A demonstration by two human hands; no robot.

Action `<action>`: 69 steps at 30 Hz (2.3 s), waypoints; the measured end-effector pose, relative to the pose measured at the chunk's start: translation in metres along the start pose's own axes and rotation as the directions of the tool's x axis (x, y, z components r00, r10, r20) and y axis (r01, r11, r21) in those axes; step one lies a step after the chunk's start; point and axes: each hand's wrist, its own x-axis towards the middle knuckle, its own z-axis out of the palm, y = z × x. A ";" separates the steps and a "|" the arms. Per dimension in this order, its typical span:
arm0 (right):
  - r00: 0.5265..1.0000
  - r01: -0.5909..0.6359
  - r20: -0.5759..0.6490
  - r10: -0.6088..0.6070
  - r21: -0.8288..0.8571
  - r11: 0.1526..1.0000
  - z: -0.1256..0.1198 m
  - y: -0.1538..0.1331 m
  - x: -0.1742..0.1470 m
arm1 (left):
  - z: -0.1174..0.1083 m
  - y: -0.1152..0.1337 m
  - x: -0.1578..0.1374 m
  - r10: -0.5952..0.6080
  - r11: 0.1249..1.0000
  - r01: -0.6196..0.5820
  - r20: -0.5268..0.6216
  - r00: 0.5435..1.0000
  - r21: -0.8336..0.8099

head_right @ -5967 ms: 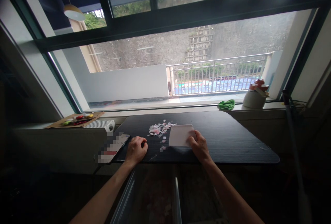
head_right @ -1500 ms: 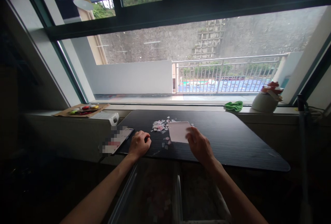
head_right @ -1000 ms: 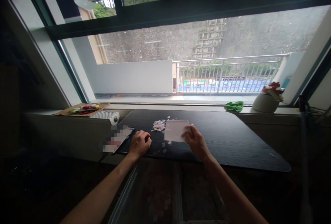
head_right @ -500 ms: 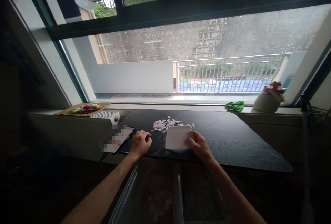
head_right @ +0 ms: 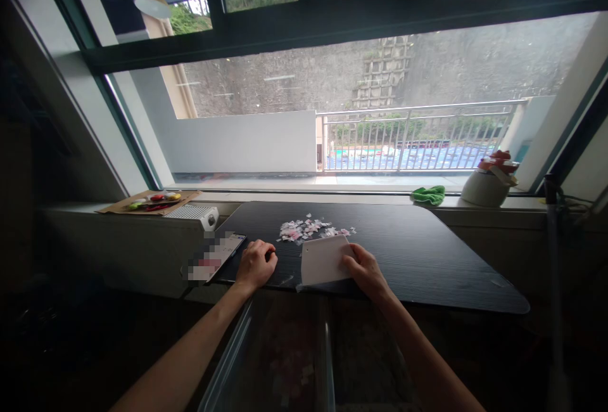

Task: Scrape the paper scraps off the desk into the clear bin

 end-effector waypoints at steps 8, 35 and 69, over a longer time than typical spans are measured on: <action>0.999 0.012 0.032 -0.013 0.030 0.999 -0.002 0.000 -0.001 | -0.002 0.001 0.000 -0.002 1.000 0.002 0.007 1.000 0.007; 0.953 -0.033 -0.303 -0.003 -0.115 0.993 -0.003 0.004 0.002 | -0.002 0.002 0.000 -0.009 1.000 0.009 0.015 1.000 0.003; 1.000 -0.005 -0.016 0.006 0.100 0.995 0.000 0.011 0.006 | -0.002 0.001 0.000 -0.007 1.000 0.007 0.010 1.000 0.001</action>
